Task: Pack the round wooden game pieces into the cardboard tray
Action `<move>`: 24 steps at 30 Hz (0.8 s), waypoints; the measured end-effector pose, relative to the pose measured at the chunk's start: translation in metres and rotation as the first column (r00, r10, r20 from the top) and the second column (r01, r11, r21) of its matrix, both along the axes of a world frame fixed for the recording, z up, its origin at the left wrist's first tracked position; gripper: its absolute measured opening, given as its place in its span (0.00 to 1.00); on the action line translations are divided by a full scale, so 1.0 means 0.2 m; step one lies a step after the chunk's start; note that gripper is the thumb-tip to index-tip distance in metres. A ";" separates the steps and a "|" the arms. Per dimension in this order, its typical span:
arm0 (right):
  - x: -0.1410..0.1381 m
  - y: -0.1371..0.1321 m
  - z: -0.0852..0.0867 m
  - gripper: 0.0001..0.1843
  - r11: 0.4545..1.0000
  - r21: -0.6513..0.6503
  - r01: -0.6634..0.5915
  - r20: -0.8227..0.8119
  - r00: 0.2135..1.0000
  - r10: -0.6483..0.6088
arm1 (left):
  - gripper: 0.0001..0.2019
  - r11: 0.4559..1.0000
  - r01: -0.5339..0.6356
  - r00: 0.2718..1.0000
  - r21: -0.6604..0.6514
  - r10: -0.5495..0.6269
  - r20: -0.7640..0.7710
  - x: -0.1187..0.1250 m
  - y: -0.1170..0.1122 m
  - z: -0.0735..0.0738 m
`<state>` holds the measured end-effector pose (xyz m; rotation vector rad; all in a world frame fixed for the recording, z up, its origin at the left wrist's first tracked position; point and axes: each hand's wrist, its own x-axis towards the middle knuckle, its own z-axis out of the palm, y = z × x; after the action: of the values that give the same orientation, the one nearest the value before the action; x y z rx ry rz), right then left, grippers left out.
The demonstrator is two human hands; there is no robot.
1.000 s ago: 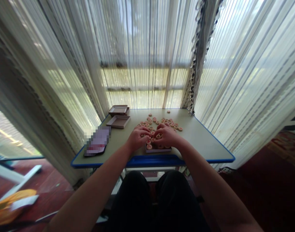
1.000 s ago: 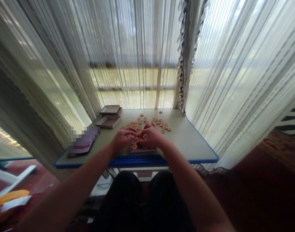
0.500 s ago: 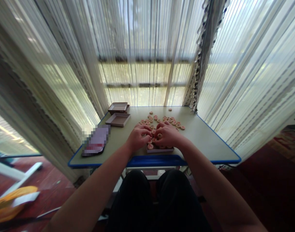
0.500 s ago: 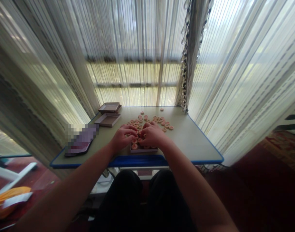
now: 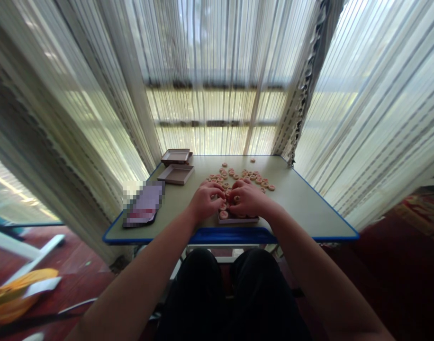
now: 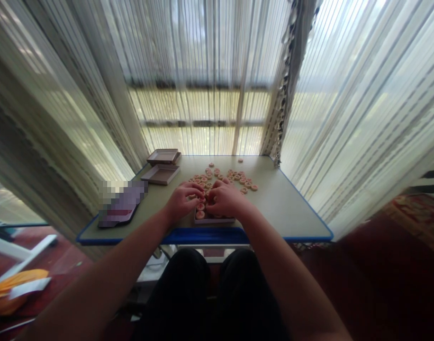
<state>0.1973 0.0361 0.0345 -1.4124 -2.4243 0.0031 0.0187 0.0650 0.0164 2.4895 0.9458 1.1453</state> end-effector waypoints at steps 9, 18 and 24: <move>-0.01 -0.02 0.02 0.12 0.997 0.062 0.034 0.003 0.999 -0.034 | 0.06 1.000 -0.002 1.000 0.006 0.002 0.001 0.01 -0.01 0.01; -0.01 -0.01 0.02 0.07 0.999 0.034 0.001 0.006 1.000 -0.001 | 0.06 1.000 -0.018 1.000 0.007 0.018 -0.002 0.01 -0.01 0.01; -0.01 0.00 0.00 0.09 0.998 0.059 -0.006 -0.004 1.000 0.007 | 0.07 1.000 -0.030 0.999 0.009 0.030 -0.028 0.02 0.00 0.01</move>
<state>0.1962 0.0371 0.0338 -1.3772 -2.4051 -0.0635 0.0217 0.0641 0.0177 2.5128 0.9909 1.1290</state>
